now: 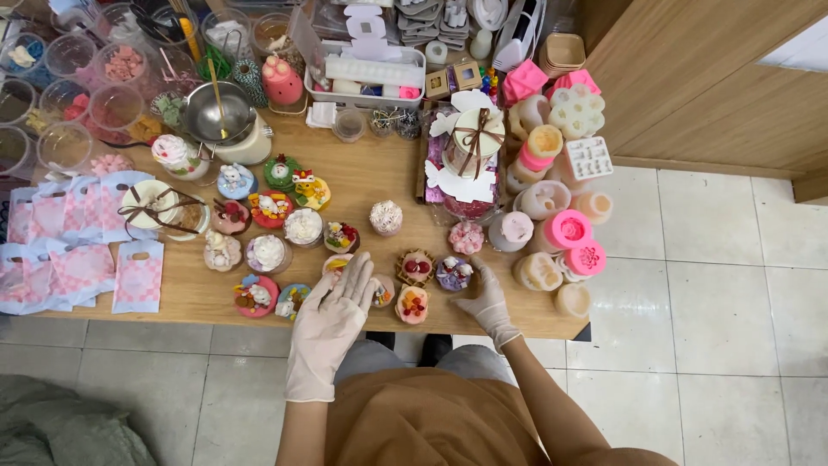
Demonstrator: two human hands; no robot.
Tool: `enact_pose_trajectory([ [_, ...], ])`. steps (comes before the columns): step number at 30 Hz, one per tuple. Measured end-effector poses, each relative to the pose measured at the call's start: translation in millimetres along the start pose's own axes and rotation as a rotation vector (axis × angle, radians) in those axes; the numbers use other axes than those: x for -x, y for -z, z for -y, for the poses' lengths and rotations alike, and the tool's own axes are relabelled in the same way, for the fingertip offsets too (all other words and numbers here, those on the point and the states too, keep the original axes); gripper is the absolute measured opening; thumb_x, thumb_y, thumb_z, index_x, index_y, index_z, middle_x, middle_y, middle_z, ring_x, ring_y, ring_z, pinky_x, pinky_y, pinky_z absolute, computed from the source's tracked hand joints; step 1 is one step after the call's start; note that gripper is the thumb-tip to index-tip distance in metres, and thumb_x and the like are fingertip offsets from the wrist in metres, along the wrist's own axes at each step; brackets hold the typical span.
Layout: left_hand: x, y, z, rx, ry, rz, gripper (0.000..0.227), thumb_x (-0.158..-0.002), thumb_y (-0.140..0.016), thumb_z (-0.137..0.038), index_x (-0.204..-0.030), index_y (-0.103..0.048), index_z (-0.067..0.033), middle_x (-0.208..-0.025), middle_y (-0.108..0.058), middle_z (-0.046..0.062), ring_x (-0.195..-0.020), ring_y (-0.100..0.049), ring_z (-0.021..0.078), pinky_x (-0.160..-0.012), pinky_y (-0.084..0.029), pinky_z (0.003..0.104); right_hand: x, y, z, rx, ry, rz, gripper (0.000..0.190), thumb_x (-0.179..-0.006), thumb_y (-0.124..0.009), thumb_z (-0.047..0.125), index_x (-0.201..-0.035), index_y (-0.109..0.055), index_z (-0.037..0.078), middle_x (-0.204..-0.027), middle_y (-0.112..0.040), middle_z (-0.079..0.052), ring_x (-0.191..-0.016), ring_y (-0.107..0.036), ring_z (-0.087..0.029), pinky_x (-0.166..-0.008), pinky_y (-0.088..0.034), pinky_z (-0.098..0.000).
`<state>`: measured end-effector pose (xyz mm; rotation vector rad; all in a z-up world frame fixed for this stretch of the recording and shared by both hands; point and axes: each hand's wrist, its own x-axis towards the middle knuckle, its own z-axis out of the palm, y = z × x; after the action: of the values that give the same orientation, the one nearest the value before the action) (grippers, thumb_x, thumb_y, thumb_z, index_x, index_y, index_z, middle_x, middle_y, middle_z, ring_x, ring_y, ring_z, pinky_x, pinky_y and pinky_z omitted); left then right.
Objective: The person wearing gloves places packaged jar candles and various decorative dessert-shaped candles onto the glass shelves of a wooden display cabinet by hand, then handles and rearranges small candle figurines on the table.
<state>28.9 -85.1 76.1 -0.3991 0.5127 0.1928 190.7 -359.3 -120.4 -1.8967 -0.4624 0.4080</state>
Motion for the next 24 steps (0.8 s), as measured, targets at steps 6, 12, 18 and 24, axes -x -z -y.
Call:
enact_pose_trajectory([
  [6, 6.3, -2.9, -0.5, -0.033, -0.036, -0.079, 0.049, -0.102, -0.049, -0.015, -0.147, -0.047, 0.0048, -0.152, -0.052, 0.022, -0.142, -0.048, 0.0315, -0.119, -0.034, 0.046, -6.2, -14.5, 17.1, 0.052, -0.033, -0.060, 0.116, -0.054, -0.095, 0.005, -0.154, -0.037, 0.008, -0.148, -0.055, -0.015, -0.135, -0.054, -0.027, -0.112, -0.044, -0.0362],
  [12, 15.3, 4.5, -6.7, -0.078, 0.001, -0.029, 0.051, -0.104, -0.047, -0.019, -0.149, -0.046, 0.0039, -0.152, -0.052, 0.019, -0.143, -0.047, 0.0284, -0.118, -0.033, 0.043, -0.9, -23.9, 31.2, 0.058, -0.071, -0.134, 0.114, -0.058, -0.094, 0.007, -0.155, -0.036, 0.013, -0.144, -0.059, -0.015, -0.130, -0.059, -0.027, -0.109, -0.048, -0.0368],
  [18, 18.7, 9.4, -3.6, -0.050, -0.007, -0.057, 0.052, -0.102, -0.046, -0.020, -0.150, -0.045, 0.0025, -0.154, -0.051, 0.019, -0.143, -0.046, 0.0292, -0.118, -0.032, 0.043, -7.6, -28.9, 21.1, 0.077, -0.065, -0.144, 0.115, -0.059, -0.093, 0.010, -0.157, -0.032, 0.016, -0.141, -0.060, -0.016, -0.126, -0.062, -0.029, -0.105, -0.051, -0.0382],
  [24, 17.7, 11.4, -3.8, -0.032, 0.004, -0.054, 0.054, -0.102, -0.047, -0.019, -0.150, -0.044, 0.0036, -0.154, -0.050, 0.019, -0.143, -0.046, 0.0295, -0.118, -0.031, 0.043, -8.3, -31.2, 8.0, 0.141, -0.055, -0.171, 0.110, -0.062, -0.093, 0.016, -0.155, -0.035, 0.017, -0.136, -0.064, -0.016, -0.122, -0.064, -0.030, -0.101, -0.053, -0.0387],
])
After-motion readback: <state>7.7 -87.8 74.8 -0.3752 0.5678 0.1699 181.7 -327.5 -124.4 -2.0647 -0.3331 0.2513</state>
